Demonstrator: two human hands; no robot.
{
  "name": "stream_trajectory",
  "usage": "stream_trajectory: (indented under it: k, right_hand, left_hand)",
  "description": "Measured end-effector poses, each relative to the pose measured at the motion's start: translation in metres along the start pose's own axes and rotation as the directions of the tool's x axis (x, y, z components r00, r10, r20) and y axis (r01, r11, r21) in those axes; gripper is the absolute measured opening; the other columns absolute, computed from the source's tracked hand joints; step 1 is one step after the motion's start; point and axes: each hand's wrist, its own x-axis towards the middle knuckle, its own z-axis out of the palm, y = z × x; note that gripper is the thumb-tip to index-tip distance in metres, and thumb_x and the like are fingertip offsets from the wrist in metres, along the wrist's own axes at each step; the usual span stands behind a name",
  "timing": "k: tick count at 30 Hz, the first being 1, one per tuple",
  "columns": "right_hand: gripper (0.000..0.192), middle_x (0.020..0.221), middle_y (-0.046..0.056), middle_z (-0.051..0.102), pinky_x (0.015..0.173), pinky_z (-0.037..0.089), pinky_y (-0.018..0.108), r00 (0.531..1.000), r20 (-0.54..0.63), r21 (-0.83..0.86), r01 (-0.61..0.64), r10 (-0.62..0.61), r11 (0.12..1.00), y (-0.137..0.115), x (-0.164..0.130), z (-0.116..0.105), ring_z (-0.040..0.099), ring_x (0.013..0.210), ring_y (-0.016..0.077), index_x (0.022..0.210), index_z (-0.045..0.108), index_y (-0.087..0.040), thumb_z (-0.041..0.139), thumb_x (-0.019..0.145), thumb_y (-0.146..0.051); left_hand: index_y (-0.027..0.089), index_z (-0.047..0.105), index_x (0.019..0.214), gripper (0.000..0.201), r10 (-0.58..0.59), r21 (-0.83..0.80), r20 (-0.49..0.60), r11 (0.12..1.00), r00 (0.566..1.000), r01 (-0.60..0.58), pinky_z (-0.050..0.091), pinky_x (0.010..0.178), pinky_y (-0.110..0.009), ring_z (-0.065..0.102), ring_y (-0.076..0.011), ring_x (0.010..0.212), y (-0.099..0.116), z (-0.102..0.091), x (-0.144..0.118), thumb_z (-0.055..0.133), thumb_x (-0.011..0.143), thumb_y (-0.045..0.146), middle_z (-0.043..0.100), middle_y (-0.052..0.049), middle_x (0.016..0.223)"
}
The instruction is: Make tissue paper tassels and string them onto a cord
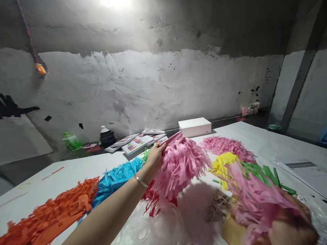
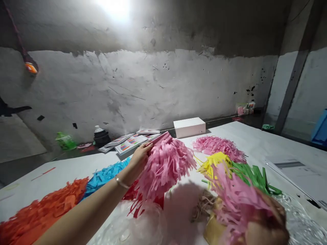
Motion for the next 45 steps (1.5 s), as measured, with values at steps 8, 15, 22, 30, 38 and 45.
stream_trajectory:
  k: [8, 15, 22, 30, 38, 45]
  right_hand:
    - [0.057, 0.117, 0.009, 0.063, 0.096, 0.052, 0.043, 0.907, 0.101, 0.336, 0.354, -0.408, 0.873, -0.014, -0.032, 0.056, 0.063, 0.111, 0.0267, 0.123, 0.067, -0.021, 0.044, 0.074, -0.003]
    - [0.079, 0.125, 0.007, 0.057, 0.097, 0.054, 0.037, 0.825, 0.184, 0.269, 0.480, -0.534, 0.835, -0.044, -0.043, 0.061, 0.060, 0.119, 0.0245, 0.140, 0.055, -0.028, 0.039, 0.069, 0.003]
    - [0.059, 0.097, 0.005, 0.065, 0.082, 0.056, 0.031, 0.680, 0.101, 0.231, 0.694, -0.726, 0.682, -0.075, -0.045, 0.053, 0.067, 0.091, 0.0192, 0.144, 0.050, -0.026, 0.045, 0.090, -0.004]
    - [0.037, 0.105, 0.009, 0.068, 0.098, 0.045, 0.047, 0.572, 0.105, 0.281, 0.767, -0.813, 0.576, -0.104, -0.060, 0.026, 0.062, 0.101, 0.0244, 0.125, 0.063, -0.017, 0.054, 0.090, -0.013]
    - [0.037, 0.097, 0.010, 0.071, 0.104, 0.036, 0.051, 0.610, 0.120, 0.205, 0.756, -0.783, 0.621, -0.141, -0.100, 0.002, 0.063, 0.094, 0.0229, 0.112, 0.065, -0.012, 0.042, 0.086, 0.000]
    - [0.043, 0.100, 0.011, 0.066, 0.107, 0.036, 0.050, 0.528, 0.046, 0.301, 0.802, -0.848, 0.516, -0.127, -0.109, -0.037, 0.061, 0.098, 0.0206, 0.119, 0.062, -0.008, 0.041, 0.084, 0.003]
  left_hand:
    - [0.016, 0.059, 0.124, 0.032, 0.071, 0.214, 0.169, 0.971, 0.983, -0.106, 0.057, 0.087, -0.044, 0.065, -0.0233, 0.104, -0.061, 0.055, 0.030, 0.061, 0.097, 0.033, 0.062, -0.010, 0.124]
    - [0.016, 0.070, 0.105, 0.037, -0.046, 0.325, 0.601, 0.926, 0.798, -0.192, 0.048, 0.099, -0.043, 0.063, -0.0261, 0.106, -0.078, 0.041, -0.070, 0.084, 0.073, 0.029, 0.069, -0.011, 0.112]
    - [0.019, 0.041, 0.145, 0.086, -0.057, 0.277, 0.770, 0.927, 0.636, -0.253, 0.040, 0.109, -0.044, 0.051, -0.0303, 0.130, -0.045, 0.038, -0.161, 0.085, 0.073, 0.037, 0.052, -0.017, 0.143]
    - [0.017, 0.063, 0.089, 0.017, 0.284, 0.501, 0.721, 0.418, 0.632, -0.758, 0.044, 0.069, -0.033, 0.058, -0.0203, 0.072, -0.016, 0.002, -0.186, 0.048, 0.085, 0.008, 0.065, -0.007, 0.079]
    - [0.020, 0.049, 0.070, 0.017, 0.387, 0.515, 0.772, 0.085, 0.504, -0.853, 0.040, 0.068, -0.033, 0.045, -0.0162, 0.060, 0.020, -0.015, -0.250, 0.051, 0.084, 0.010, 0.055, -0.001, 0.065]
    - [0.019, 0.047, 0.134, 0.063, 0.084, 0.447, 0.517, 0.823, 0.852, -0.352, 0.037, 0.105, -0.046, 0.048, -0.0311, 0.124, 0.038, -0.049, -0.268, 0.070, 0.083, 0.049, 0.052, -0.017, 0.136]
